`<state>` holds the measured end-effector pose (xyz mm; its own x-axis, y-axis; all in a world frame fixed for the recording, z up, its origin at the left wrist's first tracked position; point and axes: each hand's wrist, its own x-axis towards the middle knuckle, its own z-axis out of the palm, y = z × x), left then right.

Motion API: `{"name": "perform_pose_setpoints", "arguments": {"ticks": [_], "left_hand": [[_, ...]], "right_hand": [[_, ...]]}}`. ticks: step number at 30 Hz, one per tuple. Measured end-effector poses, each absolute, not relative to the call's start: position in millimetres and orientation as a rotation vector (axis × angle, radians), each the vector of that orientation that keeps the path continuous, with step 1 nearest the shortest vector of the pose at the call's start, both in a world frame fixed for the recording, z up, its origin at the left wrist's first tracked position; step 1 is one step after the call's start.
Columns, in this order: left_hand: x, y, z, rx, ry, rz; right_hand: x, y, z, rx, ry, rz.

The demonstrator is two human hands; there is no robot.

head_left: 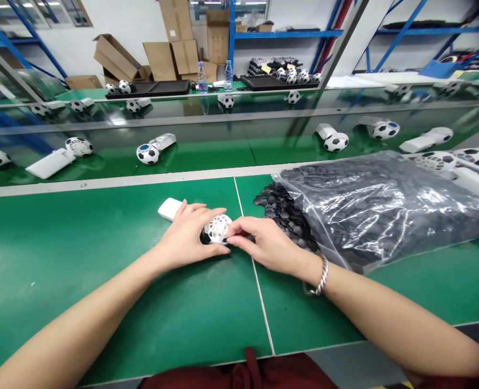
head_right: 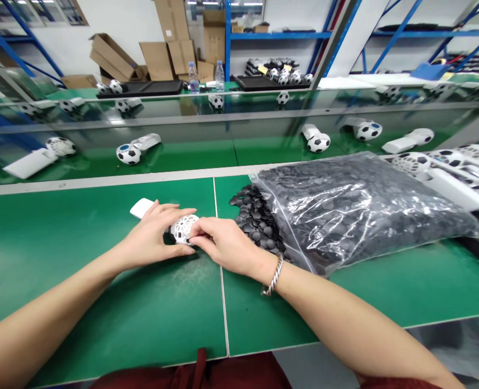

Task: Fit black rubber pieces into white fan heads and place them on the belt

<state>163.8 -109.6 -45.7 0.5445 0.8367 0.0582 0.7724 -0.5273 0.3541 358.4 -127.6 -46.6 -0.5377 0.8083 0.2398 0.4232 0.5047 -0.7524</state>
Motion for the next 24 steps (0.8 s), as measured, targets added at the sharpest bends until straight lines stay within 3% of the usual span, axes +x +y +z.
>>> {"name": "perform_pose_setpoints", "arguments": {"ticks": [24], "left_hand": [[170,-113,-50,2.411,1.354,0.502]], "right_hand": [[350,-123,-62,-1.055,-1.923,1.054]]}}
